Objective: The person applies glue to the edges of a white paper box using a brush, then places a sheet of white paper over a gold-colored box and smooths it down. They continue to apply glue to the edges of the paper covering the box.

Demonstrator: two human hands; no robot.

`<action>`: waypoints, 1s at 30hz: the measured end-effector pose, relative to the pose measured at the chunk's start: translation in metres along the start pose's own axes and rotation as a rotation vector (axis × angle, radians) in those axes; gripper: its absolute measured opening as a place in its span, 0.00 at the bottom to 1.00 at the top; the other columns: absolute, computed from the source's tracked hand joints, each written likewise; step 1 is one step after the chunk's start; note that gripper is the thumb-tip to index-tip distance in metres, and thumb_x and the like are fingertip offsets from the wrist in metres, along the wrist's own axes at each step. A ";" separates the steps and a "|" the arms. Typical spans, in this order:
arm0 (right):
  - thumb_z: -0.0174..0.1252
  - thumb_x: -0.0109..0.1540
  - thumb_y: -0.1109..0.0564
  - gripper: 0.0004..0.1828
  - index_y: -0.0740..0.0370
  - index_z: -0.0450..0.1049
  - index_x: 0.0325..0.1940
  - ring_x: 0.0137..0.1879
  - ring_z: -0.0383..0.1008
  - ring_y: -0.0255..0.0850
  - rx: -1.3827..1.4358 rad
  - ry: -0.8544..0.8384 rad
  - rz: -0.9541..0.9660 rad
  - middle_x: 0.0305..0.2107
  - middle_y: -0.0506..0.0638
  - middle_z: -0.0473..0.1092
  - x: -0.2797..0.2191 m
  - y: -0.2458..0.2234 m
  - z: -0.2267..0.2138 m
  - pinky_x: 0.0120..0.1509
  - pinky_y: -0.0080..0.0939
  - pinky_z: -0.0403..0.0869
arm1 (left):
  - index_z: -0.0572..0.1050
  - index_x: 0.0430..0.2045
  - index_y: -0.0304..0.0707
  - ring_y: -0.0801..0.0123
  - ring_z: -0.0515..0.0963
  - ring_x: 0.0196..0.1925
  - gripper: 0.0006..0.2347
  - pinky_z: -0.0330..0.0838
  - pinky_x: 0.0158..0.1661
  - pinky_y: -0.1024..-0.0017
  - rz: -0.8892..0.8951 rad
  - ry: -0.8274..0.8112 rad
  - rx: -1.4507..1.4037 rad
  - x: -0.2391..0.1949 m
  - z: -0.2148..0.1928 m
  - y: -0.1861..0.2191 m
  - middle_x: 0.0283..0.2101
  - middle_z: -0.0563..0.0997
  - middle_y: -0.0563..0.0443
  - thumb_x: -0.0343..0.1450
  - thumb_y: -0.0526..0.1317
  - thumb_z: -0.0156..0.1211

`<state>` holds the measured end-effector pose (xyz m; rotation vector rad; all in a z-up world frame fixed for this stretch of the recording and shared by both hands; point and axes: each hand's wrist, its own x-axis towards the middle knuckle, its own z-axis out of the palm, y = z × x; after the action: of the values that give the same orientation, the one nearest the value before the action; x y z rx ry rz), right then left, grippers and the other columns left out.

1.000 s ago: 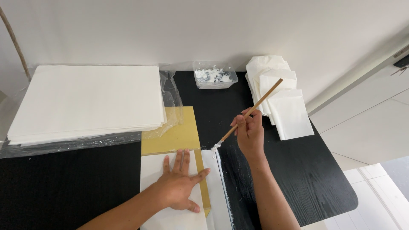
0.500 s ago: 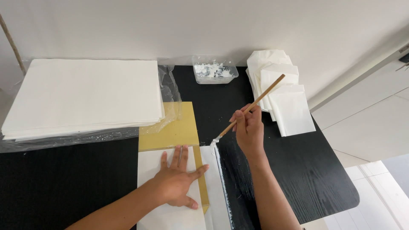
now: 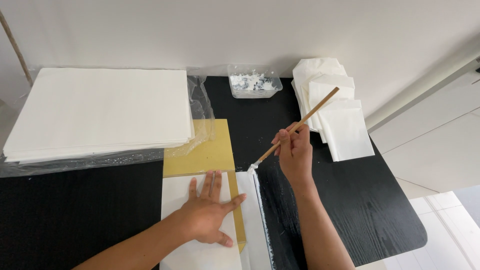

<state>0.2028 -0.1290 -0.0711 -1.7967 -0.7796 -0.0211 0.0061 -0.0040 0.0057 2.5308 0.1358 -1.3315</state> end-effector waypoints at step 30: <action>0.44 0.74 0.50 0.09 0.57 0.60 0.45 0.22 0.65 0.33 0.073 -0.044 0.057 0.23 0.48 0.71 0.000 -0.022 -0.020 0.28 0.31 0.70 | 0.25 0.76 0.73 0.44 0.07 0.77 0.45 0.14 0.72 0.42 -0.012 0.016 0.025 0.002 0.002 0.000 0.76 0.08 0.39 0.69 0.63 0.51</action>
<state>0.1981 -0.1427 -0.0448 -1.7537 -0.7504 0.0833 0.0055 -0.0052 0.0031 2.5660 0.1388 -1.3265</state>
